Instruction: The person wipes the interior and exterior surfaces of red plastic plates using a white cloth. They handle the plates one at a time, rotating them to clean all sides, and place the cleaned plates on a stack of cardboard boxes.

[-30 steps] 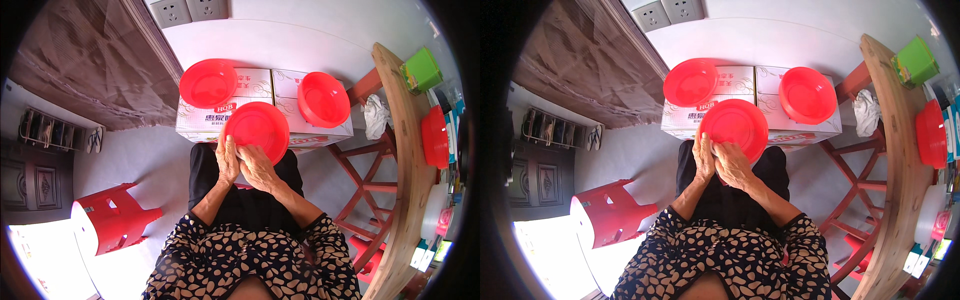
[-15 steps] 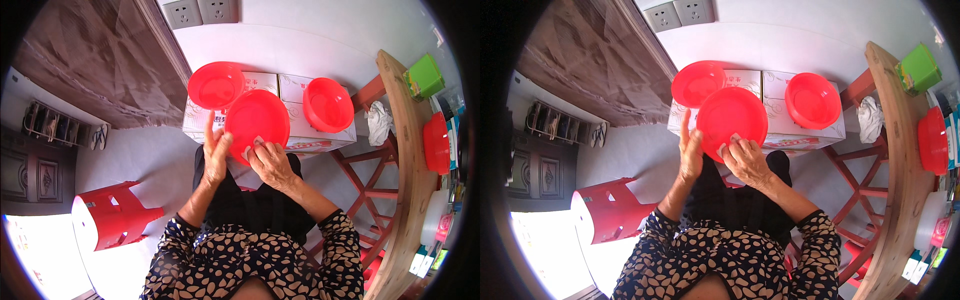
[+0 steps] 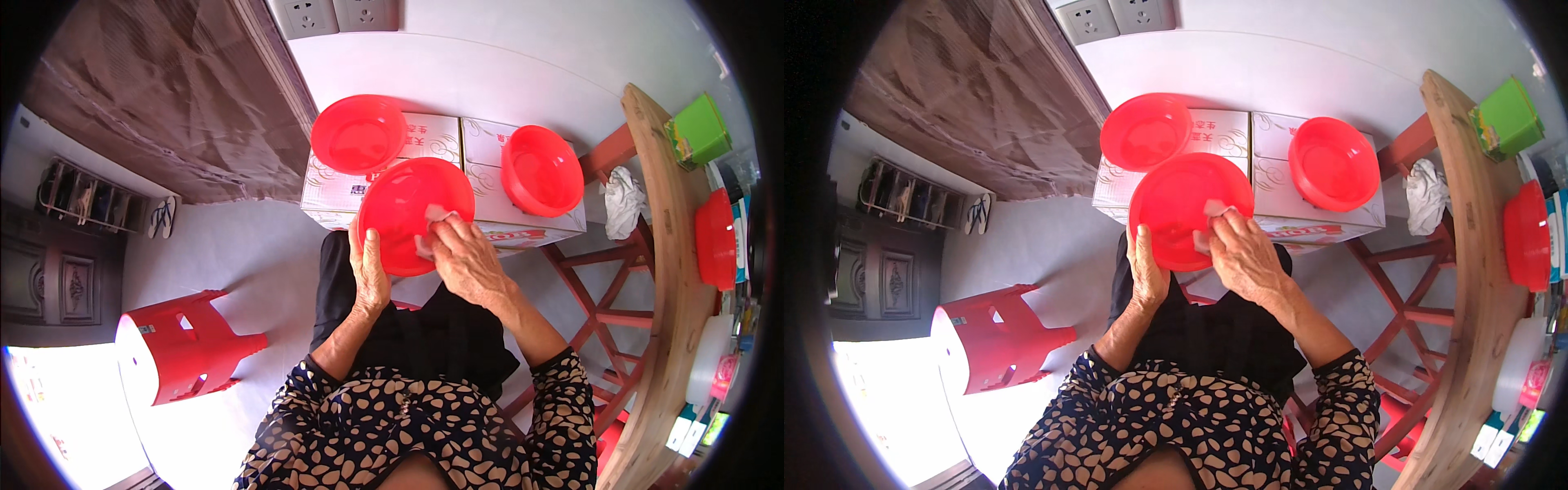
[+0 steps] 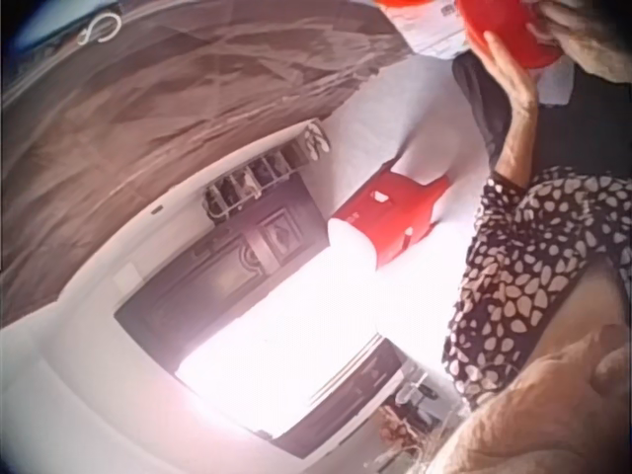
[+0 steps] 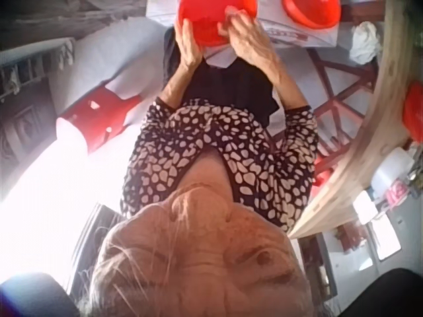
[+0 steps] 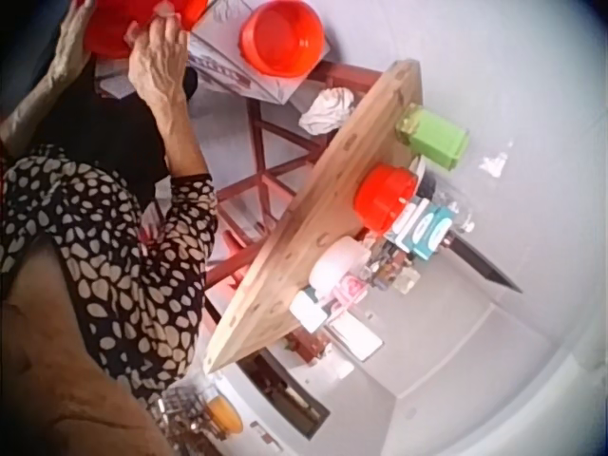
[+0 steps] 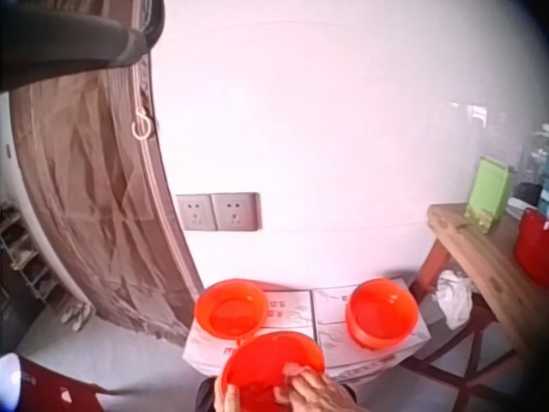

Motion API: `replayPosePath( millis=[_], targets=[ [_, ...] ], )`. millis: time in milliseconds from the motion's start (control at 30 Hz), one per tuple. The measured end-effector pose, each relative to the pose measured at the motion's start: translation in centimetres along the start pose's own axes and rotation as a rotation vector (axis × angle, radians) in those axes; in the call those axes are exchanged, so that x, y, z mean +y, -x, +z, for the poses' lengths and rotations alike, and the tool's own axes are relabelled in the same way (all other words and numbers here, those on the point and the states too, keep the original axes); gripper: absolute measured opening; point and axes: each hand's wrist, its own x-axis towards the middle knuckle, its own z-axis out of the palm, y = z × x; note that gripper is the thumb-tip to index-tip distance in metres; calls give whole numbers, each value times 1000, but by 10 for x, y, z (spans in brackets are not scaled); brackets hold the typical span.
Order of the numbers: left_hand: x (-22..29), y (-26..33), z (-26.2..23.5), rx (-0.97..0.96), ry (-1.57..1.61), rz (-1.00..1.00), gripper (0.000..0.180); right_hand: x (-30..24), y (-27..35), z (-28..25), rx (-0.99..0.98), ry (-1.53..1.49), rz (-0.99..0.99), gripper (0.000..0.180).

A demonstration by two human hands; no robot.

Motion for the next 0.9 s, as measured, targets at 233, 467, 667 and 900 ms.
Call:
replayPosePath(
  millis=[233, 467, 667, 900],
  targets=[
    [6, -3, 8, -8, -220, 100, 47, -23, 9, 7, -159, -107, 102, 20],
    [4, -2, -5, -69, -337, 51, 52, -34, -10, 31, 27, -503, 4, 33],
    [9, 0, 8, 31, -46, -133, 46, -21, -30, 34, 169, -120, 14, 33],
    [4, -3, -2, -37, 25, -108, 53, -23, -7, 14, -40, -150, 254, 41]
  ],
)
